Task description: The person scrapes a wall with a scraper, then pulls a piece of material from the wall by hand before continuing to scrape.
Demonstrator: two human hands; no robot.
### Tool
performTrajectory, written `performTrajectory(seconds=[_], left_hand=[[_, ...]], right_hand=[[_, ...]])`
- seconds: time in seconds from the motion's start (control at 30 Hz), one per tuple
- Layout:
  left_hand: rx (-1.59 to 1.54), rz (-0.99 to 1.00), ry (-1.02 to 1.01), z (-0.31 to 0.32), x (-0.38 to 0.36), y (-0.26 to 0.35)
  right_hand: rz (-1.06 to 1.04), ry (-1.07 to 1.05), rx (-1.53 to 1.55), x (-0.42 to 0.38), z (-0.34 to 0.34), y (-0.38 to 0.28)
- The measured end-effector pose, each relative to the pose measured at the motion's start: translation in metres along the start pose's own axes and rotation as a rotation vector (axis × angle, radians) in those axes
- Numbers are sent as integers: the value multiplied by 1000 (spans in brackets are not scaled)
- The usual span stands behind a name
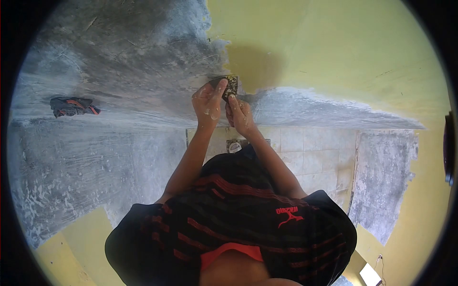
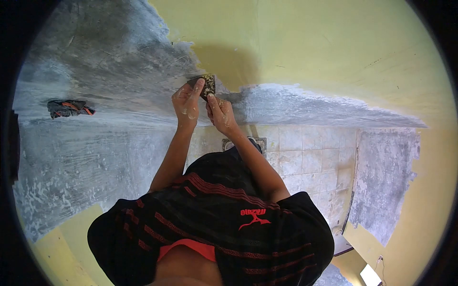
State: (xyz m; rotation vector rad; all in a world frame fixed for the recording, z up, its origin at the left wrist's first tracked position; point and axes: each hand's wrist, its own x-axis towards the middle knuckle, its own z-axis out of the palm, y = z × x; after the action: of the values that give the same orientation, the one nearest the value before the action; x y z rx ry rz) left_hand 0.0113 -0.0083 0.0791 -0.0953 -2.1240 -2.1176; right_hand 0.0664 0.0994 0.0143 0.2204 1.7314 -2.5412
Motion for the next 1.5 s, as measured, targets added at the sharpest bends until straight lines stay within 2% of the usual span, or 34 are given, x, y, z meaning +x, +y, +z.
performTrajectory(seconds=[0.2, 0.7, 0.77, 0.9, 1.0, 1.1, 1.17, 1.27, 1.5], left_hand=[[-122, -10, 12, 3, 2, -16], [-111, -29, 15, 2, 4, -8], [-122, -10, 14, 2, 4, -9], [-100, -62, 16, 0, 4, -17], [-121, -25, 15, -1, 8, -28], [-89, -61, 40, 3, 1, -6], [-92, -67, 42, 4, 0, 1], [-130, -82, 34, 4, 1, -6], [-126, -78, -10, 3, 2, -14]], right_hand=[[2, 2, -16, 0, 1, 1], [58, 44, -88, -10, 7, -23], [123, 42, -54, -12, 9, -27], [76, 62, -60, -9, 11, -25], [89, 74, -53, -7, 8, -23], [77, 79, -100, -10, 6, -26], [178, 51, -7, -15, 8, -37], [156, -16, 65, -22, 5, -32], [237, -2, 175, -28, -5, -16]])
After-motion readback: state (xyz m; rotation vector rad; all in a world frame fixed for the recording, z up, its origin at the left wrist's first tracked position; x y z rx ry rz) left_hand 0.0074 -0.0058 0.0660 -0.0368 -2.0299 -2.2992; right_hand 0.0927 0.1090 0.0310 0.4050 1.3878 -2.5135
